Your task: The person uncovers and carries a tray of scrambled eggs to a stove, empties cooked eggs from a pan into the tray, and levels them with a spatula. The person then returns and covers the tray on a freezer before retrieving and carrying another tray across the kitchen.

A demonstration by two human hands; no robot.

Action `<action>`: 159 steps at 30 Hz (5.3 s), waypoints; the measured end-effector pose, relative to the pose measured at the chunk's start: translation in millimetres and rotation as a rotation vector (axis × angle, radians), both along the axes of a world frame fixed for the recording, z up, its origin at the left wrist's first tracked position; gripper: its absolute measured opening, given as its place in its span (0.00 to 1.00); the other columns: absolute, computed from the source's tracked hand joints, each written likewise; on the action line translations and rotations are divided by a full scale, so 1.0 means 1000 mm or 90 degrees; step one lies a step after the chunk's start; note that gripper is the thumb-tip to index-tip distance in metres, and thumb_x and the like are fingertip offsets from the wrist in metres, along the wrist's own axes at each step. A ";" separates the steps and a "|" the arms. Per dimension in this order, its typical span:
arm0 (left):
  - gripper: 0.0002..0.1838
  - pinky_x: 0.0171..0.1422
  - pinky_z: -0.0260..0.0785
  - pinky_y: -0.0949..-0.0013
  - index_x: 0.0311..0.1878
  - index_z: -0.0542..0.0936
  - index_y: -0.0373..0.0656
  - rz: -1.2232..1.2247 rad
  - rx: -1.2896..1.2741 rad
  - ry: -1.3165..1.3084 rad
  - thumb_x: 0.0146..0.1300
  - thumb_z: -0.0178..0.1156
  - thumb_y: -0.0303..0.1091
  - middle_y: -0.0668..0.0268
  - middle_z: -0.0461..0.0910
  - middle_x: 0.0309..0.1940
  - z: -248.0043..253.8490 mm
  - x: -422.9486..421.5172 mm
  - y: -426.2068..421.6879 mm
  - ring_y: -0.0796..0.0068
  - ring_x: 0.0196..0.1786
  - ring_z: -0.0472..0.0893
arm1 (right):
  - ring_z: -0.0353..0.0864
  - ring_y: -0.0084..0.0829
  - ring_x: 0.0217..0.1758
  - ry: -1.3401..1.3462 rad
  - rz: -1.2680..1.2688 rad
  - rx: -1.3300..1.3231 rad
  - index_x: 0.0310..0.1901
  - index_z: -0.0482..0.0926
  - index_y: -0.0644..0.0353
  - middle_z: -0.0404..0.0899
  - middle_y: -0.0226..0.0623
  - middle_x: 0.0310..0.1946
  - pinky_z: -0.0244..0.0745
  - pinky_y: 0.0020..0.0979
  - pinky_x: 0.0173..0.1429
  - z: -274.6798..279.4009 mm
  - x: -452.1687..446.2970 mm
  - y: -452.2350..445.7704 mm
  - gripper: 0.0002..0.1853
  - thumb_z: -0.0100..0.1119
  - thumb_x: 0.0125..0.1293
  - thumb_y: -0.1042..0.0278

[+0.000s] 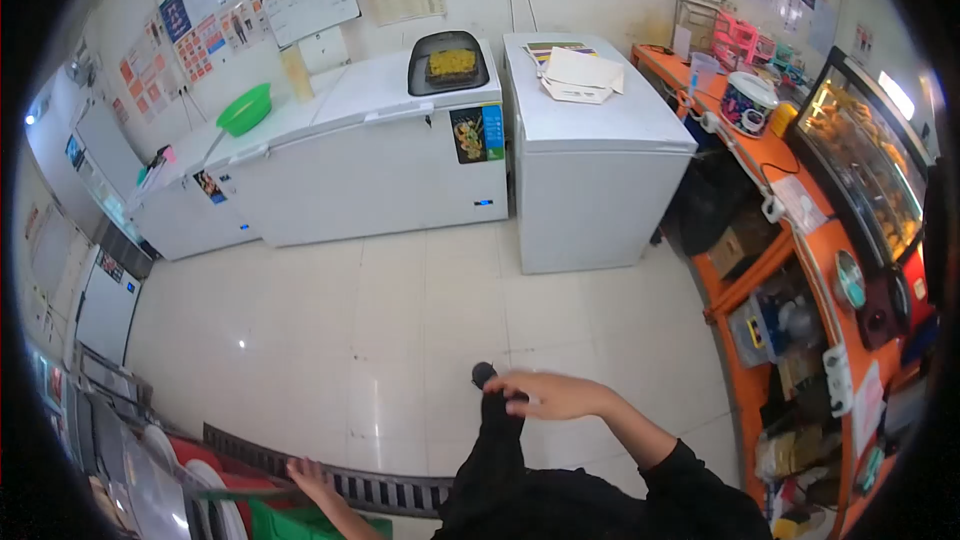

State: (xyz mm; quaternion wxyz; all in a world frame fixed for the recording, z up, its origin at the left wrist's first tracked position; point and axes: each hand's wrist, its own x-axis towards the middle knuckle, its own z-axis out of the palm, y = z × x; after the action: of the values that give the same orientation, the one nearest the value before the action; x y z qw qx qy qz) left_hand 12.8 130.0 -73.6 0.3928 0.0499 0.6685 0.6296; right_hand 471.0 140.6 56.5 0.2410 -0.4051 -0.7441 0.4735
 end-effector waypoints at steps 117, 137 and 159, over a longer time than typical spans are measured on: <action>0.46 0.47 0.65 0.69 0.55 0.66 0.38 -2.064 0.296 0.340 0.53 0.28 0.73 0.59 0.72 0.49 0.098 0.744 0.429 0.67 0.48 0.72 | 0.77 0.31 0.25 0.132 -1.964 0.298 0.44 0.65 0.63 0.77 0.45 0.24 0.70 0.30 0.31 -0.109 0.011 0.206 0.19 0.53 0.49 0.69; 0.40 0.20 0.48 0.82 0.26 0.75 0.44 -2.842 0.414 -0.100 0.58 0.21 0.68 0.78 0.67 0.15 0.081 0.441 -0.586 0.88 0.16 0.60 | 0.70 0.18 0.24 -0.060 -2.795 0.648 0.41 0.68 0.64 0.71 0.30 0.24 0.65 0.20 0.26 -0.092 -0.305 -0.395 0.15 0.44 0.47 0.81; 0.33 0.25 0.58 0.76 0.37 0.75 0.38 -2.839 0.476 -0.012 0.63 0.31 0.59 0.69 0.72 0.23 0.132 0.138 -1.362 0.81 0.24 0.67 | 0.70 0.16 0.24 -0.021 -2.884 0.595 0.40 0.69 0.65 0.72 0.31 0.23 0.64 0.19 0.26 -0.048 -0.603 -1.168 0.15 0.43 0.47 0.82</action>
State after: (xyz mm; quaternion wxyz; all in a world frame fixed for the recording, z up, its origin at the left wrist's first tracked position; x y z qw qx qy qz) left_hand 150.3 -1231.7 58.9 -0.2249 -0.5249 0.5448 0.6141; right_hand -132.2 -1027.3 8.5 -0.2355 0.2302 -0.7234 0.6068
